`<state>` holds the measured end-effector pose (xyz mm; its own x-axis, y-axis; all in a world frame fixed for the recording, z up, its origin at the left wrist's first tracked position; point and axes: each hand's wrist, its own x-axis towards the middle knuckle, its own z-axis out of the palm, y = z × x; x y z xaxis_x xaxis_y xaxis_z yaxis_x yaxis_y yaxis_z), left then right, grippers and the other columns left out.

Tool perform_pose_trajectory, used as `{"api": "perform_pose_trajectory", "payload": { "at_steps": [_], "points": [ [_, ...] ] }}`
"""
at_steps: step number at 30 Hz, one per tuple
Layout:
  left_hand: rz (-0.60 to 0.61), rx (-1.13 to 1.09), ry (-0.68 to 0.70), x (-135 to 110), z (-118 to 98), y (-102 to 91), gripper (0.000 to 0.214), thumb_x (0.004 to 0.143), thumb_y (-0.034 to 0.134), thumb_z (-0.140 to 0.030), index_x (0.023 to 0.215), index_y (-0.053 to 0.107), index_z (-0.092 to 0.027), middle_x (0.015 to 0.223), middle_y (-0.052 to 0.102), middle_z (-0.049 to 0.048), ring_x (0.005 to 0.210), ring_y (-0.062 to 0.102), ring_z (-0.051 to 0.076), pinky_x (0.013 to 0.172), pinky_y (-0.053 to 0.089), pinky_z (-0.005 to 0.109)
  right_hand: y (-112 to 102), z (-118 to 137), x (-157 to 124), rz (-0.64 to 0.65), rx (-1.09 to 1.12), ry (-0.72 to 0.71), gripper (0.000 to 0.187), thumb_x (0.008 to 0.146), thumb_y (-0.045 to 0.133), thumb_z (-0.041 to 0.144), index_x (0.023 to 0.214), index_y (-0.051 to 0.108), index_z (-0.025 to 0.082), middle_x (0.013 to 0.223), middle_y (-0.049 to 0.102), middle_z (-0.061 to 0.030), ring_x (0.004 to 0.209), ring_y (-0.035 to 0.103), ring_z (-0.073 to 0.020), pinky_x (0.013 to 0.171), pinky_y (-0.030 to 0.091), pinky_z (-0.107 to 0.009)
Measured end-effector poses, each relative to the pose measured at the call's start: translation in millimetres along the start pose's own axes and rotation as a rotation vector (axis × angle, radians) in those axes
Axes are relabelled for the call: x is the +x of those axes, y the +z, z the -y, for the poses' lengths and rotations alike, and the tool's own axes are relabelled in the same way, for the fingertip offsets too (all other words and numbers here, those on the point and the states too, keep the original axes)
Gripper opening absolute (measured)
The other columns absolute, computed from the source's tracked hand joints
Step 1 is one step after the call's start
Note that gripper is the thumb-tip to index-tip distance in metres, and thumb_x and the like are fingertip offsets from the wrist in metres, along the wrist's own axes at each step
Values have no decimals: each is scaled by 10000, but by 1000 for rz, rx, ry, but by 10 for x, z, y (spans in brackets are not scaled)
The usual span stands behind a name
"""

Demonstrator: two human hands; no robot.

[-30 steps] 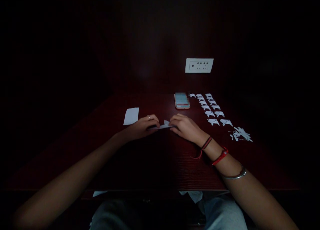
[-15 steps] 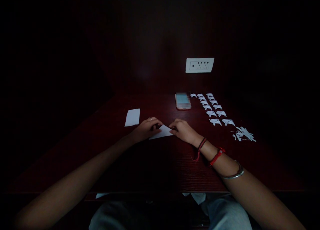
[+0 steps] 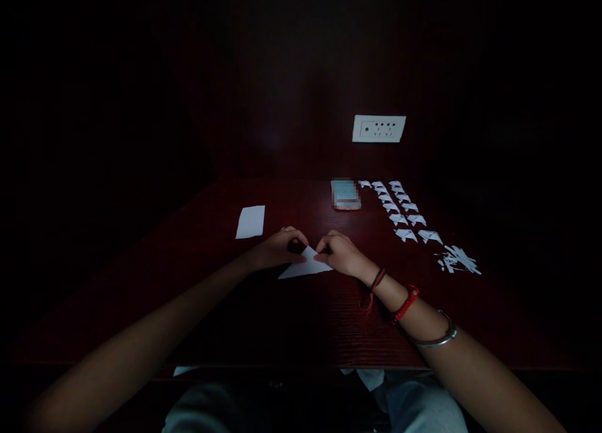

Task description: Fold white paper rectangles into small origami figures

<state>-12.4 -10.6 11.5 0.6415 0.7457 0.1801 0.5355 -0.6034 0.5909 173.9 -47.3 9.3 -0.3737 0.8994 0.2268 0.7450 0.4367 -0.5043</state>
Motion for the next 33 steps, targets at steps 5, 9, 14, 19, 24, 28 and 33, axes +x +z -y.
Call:
{"api": "perform_pose_trajectory", "payload": {
  "at_steps": [5, 9, 14, 19, 24, 28, 33],
  "points": [
    [18, -138, 9, -3, -34, 16, 192, 594, 576, -163, 768, 495, -173, 750, 496, -17, 727, 483, 122, 617, 374, 231, -14, 22, -14, 6, 67, -49, 67, 691, 520, 203, 695, 569, 157, 718, 504, -16, 598, 460, -89, 557, 362, -213],
    [3, -267, 30, 4, -59, 3, 112, 678, 505, -171, 783, 468, -166, 725, 503, -18, 670, 490, 95, 578, 378, 208, -69, 80, -37, -77, 74, -137, 59, 703, 491, 161, 692, 548, 153, 718, 489, -15, 629, 454, -91, 582, 359, -214],
    [-109, -103, 170, 1, -141, -69, 86, 748, 457, -224, 734, 523, -169, 771, 510, -2, 736, 467, 110, 631, 366, 228, -125, 149, -59, -156, 64, -183, 53, 690, 499, 127, 678, 541, 157, 712, 480, -10, 650, 445, -96, 601, 357, -220],
    [-183, -14, 270, -21, -248, -100, 95, 757, 448, -199, 714, 527, -171, 817, 488, 7, 798, 450, 122, 685, 362, 248, -136, 194, -65, -202, 116, -222, 62, 715, 481, 135, 705, 536, 162, 710, 478, -8, 656, 439, -97, 605, 357, -221],
    [-220, 9, 323, -59, -349, -66, 90, 763, 437, -176, 712, 511, -168, 867, 454, 15, 824, 447, 121, 731, 361, 267, -137, 236, -67, -209, 144, -243, 64, 709, 474, 116, 681, 510, 162, 674, 446, 7, 629, 423, -90, 588, 344, -214],
    [-257, 20, 349, -69, -377, -69, 85, 764, 443, -180, 709, 507, -171, 885, 442, 13, 841, 443, 123, 761, 351, 282, -163, 230, -52, -165, 161, -231, 61, 699, 469, 113, 668, 493, 160, 662, 443, 9, 629, 425, -91, 587, 341, -213],
    [-359, -2, 278, -42, -297, -157, 74, 750, 466, -185, 701, 518, -168, 905, 436, 18, 803, 440, 121, 649, 364, 238, -236, 164, -48, -147, 164, -215, 76, 696, 445, 100, 665, 480, 160, 681, 456, 5, 645, 433, -94, 592, 340, -211]
  ]
}}
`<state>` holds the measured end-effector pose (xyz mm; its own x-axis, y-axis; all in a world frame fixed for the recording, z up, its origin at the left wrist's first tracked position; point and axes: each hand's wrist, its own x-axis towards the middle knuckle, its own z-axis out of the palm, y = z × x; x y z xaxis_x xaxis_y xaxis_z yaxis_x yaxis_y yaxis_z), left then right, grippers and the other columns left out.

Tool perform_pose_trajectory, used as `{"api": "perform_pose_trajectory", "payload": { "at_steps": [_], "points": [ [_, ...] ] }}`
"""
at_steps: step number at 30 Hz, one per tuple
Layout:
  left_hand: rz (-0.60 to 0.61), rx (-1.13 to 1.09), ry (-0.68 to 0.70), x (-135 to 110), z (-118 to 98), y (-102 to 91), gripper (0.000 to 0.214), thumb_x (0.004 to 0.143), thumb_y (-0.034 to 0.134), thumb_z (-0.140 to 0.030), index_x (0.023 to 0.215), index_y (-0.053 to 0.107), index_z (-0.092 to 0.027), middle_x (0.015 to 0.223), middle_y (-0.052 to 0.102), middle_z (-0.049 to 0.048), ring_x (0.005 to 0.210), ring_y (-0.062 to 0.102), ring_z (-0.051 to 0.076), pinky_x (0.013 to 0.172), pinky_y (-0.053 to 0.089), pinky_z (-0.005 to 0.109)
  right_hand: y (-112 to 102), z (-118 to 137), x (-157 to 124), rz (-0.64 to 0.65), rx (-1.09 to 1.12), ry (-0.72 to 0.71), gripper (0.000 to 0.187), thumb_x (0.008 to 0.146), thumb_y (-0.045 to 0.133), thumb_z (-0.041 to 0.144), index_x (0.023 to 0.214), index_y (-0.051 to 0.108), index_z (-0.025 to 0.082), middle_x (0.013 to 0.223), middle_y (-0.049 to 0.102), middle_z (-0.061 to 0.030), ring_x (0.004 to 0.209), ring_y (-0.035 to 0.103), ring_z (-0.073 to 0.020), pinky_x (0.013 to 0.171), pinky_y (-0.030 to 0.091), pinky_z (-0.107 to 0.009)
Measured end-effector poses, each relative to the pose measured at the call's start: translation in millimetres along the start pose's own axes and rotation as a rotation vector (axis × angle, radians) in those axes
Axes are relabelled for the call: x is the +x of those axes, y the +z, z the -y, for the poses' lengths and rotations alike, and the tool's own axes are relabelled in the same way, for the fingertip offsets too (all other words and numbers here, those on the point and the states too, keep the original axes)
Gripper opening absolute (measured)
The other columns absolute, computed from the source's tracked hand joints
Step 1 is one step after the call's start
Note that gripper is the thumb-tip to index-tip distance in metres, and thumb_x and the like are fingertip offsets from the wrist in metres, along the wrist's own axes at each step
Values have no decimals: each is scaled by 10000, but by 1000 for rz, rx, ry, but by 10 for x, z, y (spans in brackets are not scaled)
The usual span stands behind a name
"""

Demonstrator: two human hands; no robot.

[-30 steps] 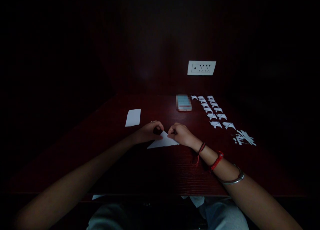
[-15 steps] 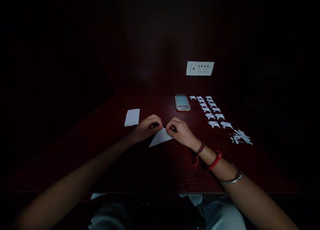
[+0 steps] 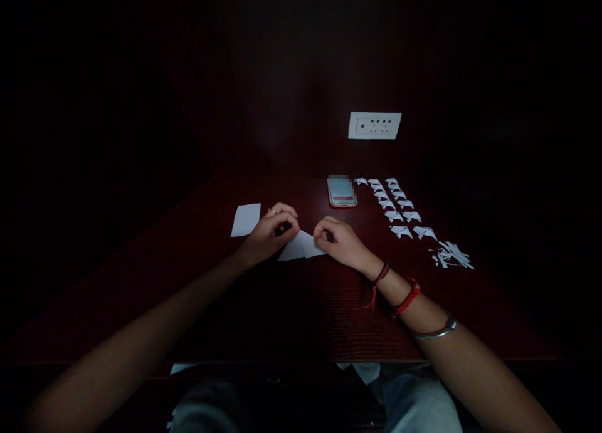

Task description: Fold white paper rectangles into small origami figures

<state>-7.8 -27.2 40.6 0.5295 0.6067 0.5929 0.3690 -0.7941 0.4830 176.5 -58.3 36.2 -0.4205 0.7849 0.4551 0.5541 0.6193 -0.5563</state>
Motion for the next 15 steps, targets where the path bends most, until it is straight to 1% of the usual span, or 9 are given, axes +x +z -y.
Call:
{"api": "perform_pose_trajectory", "payload": {
  "at_steps": [4, 6, 8, 12, 15],
  "points": [
    [-74, -13, -78, 33, 120, -63, 84, 746, 467, -180, 684, 520, -163, 886, 449, 29, 728, 434, 114, 541, 343, 211, -72, -85, -15, -1, -25, 21, 78, 686, 443, 101, 645, 473, 160, 673, 464, 5, 646, 437, -100, 599, 341, -217],
    [-84, -26, -107, 47, 173, -87, 90, 746, 468, -184, 676, 519, -159, 868, 454, 33, 701, 432, 111, 518, 336, 207, -98, -139, -19, -19, -33, 40, 71, 683, 444, 111, 637, 468, 160, 673, 469, 3, 648, 440, -104, 599, 342, -220],
    [-97, -27, -110, 56, 225, -109, 97, 745, 466, -180, 664, 514, -157, 840, 464, 30, 715, 440, 115, 547, 348, 215, -118, -193, -21, -44, -49, 73, 68, 683, 443, 124, 629, 464, 160, 671, 474, 3, 645, 445, -107, 600, 345, -224],
    [-146, 46, -100, 43, 301, -130, 123, 754, 445, -170, 646, 503, -159, 781, 475, 14, 792, 447, 131, 679, 358, 255, -137, -246, -23, -131, -101, 130, 86, 687, 444, 142, 605, 461, 160, 662, 481, -1, 646, 457, -115, 620, 357, -242],
    [-81, 86, -107, 11, 252, -88, 112, 760, 442, -200, 693, 523, -164, 836, 460, 25, 815, 443, 139, 656, 371, 248, -107, -185, -26, -186, -83, 94, 62, 708, 450, 168, 664, 492, 163, 704, 505, -11, 678, 475, -122, 651, 372, -258]
  ]
}}
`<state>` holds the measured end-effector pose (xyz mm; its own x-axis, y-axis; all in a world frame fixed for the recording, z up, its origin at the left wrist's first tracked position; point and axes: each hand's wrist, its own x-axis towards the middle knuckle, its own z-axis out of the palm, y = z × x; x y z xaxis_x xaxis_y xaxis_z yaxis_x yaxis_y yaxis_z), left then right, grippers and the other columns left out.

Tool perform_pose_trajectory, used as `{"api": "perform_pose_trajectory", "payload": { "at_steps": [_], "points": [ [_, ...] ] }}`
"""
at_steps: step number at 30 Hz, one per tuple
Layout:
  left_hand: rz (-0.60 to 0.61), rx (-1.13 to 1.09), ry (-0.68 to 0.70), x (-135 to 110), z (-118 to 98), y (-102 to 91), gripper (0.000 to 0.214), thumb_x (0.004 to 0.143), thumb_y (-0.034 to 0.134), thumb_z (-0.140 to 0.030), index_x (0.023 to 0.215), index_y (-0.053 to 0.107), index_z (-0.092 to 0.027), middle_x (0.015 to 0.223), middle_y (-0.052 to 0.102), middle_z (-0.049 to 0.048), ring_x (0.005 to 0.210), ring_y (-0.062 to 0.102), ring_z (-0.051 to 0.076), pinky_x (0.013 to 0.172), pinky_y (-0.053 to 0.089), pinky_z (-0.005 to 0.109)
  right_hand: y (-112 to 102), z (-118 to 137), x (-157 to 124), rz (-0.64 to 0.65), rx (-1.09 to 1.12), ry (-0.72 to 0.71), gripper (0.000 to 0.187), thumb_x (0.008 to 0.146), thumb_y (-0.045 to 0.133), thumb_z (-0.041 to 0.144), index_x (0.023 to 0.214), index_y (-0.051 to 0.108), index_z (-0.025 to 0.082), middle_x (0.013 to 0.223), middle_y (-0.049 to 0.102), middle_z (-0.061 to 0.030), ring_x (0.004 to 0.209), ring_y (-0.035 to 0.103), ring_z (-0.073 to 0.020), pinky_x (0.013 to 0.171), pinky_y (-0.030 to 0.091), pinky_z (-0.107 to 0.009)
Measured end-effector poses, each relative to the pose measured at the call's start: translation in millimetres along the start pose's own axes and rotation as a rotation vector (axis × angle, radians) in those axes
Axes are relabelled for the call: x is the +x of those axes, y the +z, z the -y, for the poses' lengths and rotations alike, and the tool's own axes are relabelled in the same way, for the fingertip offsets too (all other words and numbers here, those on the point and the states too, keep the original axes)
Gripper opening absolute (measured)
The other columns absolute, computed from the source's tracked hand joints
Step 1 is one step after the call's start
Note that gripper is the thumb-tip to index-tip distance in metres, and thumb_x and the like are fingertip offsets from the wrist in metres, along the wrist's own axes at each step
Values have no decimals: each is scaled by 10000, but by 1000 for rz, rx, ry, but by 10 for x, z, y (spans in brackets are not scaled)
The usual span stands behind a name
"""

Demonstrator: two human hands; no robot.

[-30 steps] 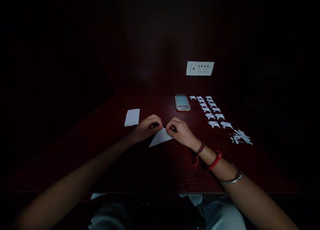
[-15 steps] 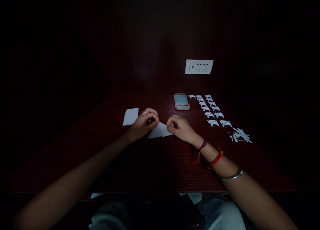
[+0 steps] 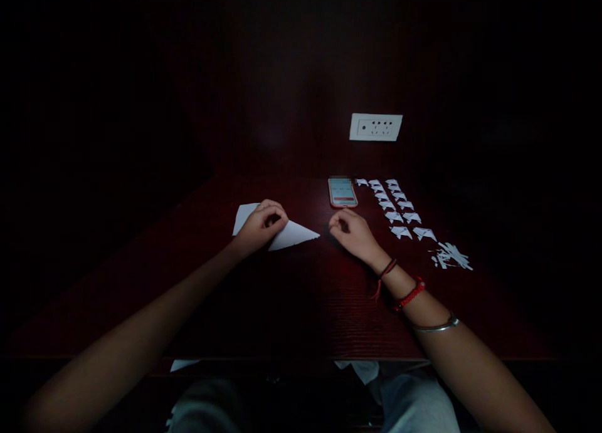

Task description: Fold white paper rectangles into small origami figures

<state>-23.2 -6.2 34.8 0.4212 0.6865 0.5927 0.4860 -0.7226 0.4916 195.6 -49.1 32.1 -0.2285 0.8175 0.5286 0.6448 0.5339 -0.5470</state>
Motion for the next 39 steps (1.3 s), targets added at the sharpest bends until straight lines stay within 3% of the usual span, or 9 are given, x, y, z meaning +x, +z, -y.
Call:
{"api": "perform_pose_trajectory", "payload": {
  "at_steps": [5, 10, 16, 25, 30, 36, 39],
  "points": [
    [70, 10, 106, -68, -268, 99, 79, 756, 460, -194, 730, 532, -177, 937, 423, 20, 902, 423, 138, 770, 354, 272, 89, 203, -44, 26, 138, -40, 279, 690, 534, 228, 960, 484, 181, 793, 544, -19, 714, 501, -120, 658, 393, -251],
    [77, -28, 126, -79, -351, 139, 63, 757, 476, -209, 740, 531, -183, 923, 426, 14, 893, 426, 135, 776, 353, 278, 104, 263, -56, 97, 105, -70, 87, 723, 490, 204, 757, 561, 166, 675, 549, 2, 629, 490, -98, 597, 375, -222],
    [92, -38, 88, -73, -218, 165, 54, 746, 488, -202, 733, 537, -183, 909, 435, 13, 843, 436, 130, 748, 364, 276, 83, 202, -53, 28, 99, -11, 103, 735, 474, 217, 773, 550, 159, 684, 542, -2, 636, 486, -105, 591, 371, -222],
    [156, -31, 161, -94, -335, 137, 65, 738, 471, -173, 729, 533, -188, 923, 420, 11, 862, 432, 131, 765, 355, 284, 88, 303, -55, 30, 64, -93, 112, 764, 439, 219, 742, 539, 173, 718, 542, -20, 671, 487, -119, 626, 373, -240],
    [174, -31, 101, -58, -247, 117, 71, 733, 469, -199, 706, 533, -183, 928, 426, 15, 809, 438, 130, 706, 373, 274, 31, 255, -32, -106, 40, -34, 133, 766, 425, 233, 707, 524, 167, 715, 535, -22, 678, 477, -128, 619, 356, -241],
    [122, 28, 61, -15, 64, -80, 61, 681, 494, -156, 623, 516, -156, 883, 441, 16, 790, 443, 125, 705, 366, 259, -121, -55, 37, -299, 144, 110, 124, 743, 435, 260, 700, 501, 163, 683, 499, -5, 645, 452, -117, 587, 344, -228],
    [28, 74, 0, -7, 199, -124, 61, 680, 496, -153, 623, 518, -155, 806, 459, 10, 782, 452, 129, 737, 357, 276, -110, -186, 53, -233, 207, 204, 138, 720, 452, 277, 681, 508, 156, 646, 487, 3, 597, 430, -105, 543, 332, -219]
  ]
}}
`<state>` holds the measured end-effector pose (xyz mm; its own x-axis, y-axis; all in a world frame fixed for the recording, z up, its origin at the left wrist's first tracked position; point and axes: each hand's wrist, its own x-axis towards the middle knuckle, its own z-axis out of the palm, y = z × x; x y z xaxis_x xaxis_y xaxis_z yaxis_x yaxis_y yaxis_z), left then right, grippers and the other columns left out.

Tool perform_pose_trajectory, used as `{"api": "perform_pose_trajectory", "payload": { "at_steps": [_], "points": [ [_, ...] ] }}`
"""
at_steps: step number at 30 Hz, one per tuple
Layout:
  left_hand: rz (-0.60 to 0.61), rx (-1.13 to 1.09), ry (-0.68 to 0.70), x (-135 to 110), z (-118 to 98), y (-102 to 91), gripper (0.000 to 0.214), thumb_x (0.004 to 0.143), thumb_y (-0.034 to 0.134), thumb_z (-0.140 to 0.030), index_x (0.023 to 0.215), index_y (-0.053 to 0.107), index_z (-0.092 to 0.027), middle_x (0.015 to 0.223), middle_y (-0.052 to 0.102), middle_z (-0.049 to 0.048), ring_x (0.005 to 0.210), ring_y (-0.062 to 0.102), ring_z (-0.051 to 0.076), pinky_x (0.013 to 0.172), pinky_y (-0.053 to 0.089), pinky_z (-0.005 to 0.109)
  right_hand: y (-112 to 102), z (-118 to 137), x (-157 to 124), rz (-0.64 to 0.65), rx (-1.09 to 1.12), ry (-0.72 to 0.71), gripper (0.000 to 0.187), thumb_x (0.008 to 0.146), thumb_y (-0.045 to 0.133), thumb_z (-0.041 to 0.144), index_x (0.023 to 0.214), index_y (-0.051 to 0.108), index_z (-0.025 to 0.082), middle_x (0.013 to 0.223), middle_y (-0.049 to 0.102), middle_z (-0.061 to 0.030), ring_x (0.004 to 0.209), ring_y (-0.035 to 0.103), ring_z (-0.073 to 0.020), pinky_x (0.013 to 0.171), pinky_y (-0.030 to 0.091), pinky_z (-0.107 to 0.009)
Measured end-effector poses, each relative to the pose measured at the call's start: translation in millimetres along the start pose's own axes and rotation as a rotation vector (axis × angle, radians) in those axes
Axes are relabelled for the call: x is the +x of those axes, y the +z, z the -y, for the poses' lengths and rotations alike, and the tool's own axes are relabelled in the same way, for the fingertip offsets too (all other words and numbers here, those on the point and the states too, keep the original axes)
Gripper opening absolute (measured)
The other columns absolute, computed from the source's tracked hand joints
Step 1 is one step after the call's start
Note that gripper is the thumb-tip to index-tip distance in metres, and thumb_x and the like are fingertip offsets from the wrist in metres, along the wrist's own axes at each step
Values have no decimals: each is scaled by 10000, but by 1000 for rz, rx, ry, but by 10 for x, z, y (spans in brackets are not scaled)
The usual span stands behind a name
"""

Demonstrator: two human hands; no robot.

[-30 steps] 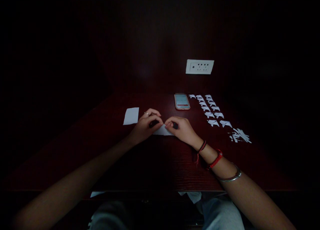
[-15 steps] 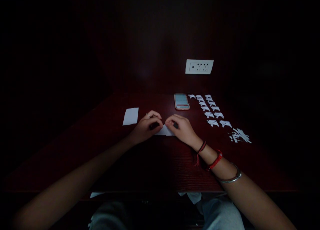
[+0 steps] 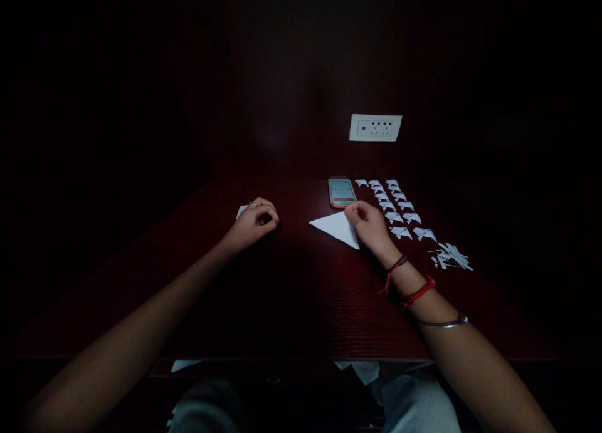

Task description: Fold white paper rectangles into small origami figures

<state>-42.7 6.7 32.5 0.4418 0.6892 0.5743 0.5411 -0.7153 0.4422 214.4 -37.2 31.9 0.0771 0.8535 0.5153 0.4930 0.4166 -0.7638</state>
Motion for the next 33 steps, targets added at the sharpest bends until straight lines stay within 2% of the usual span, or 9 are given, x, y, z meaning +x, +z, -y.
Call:
{"api": "perform_pose_trajectory", "payload": {
  "at_steps": [3, 8, 12, 15, 18, 23, 26, 29, 33],
  "points": [
    [43, -24, -9, -15, -28, 65, 102, 738, 457, -201, 688, 536, -162, 804, 477, 15, 800, 460, 136, 740, 362, 283, 60, -27, -16, 124, 68, 35, 141, 692, 477, 283, 659, 513, 152, 626, 484, 9, 574, 420, -96, 540, 335, -219],
    [197, -62, 86, -93, -307, 205, 184, 778, 443, -312, 899, 535, -209, 933, 469, 24, 887, 449, 144, 792, 353, 294, 150, 26, -87, 260, 150, 68, 144, 674, 495, 285, 689, 528, 146, 609, 481, 12, 547, 420, -87, 513, 340, -214],
    [374, -53, 247, -144, -396, 233, 350, 711, 548, -325, 1041, 470, -237, 1032, 456, 21, 937, 441, 151, 799, 355, 276, 197, -17, -127, 331, 88, 136, 152, 662, 517, 286, 720, 532, 147, 590, 493, 19, 518, 433, -83, 489, 350, -212],
    [451, -31, 303, -156, -360, 248, 322, 737, 524, -284, 1051, 465, -243, 1042, 479, 13, 928, 460, 146, 779, 362, 266, 223, -88, -142, 343, -14, 160, 185, 662, 531, 296, 777, 540, 151, 602, 517, 15, 526, 459, -90, 496, 368, -220],
    [456, 9, 321, -154, -320, 262, 256, 782, 460, -229, 1037, 475, -250, 1046, 496, 6, 929, 472, 137, 775, 362, 260, 213, -114, -153, 380, -105, 112, 238, 676, 532, 317, 853, 537, 158, 678, 555, -9, 590, 499, -107, 557, 399, -243],
    [460, 69, 300, -136, -313, 242, 236, 817, 405, -212, 1039, 479, -236, 987, 531, 13, 900, 489, 131, 767, 365, 250, 150, 23, -207, 462, -298, -96, 456, 636, 582, 393, 1010, 508, 143, 940, 522, -89, 766, 501, -152, 681, 412, -297],
    [479, 72, 300, -121, -312, 228, 264, 796, 454, -257, 1059, 468, -236, 976, 535, 17, 891, 489, 138, 765, 365, 250, 153, 126, -256, 535, -363, -185, 561, 607, 609, 402, 1086, 470, 146, 937, 501, -91, 807, 484, -170, 705, 409, -311],
    [490, 85, 289, -114, -300, 237, 307, 775, 487, -283, 1076, 459, -234, 957, 539, 19, 878, 492, 141, 753, 370, 247, 181, 167, -285, 542, -409, -205, 544, 613, 616, 359, 1087, 470, 135, 917, 501, -87, 807, 479, -168, 715, 406, -309],
    [464, 99, 270, -111, -268, 273, 270, 817, 417, -255, 1080, 460, -211, 973, 540, 25, 870, 497, 128, 762, 369, 239, 182, 146, -267, 520, -438, -188, 399, 644, 596, 251, 1022, 519, 152, 858, 533, -62, 737, 494, -142, 687, 409, -284]
  ]
}}
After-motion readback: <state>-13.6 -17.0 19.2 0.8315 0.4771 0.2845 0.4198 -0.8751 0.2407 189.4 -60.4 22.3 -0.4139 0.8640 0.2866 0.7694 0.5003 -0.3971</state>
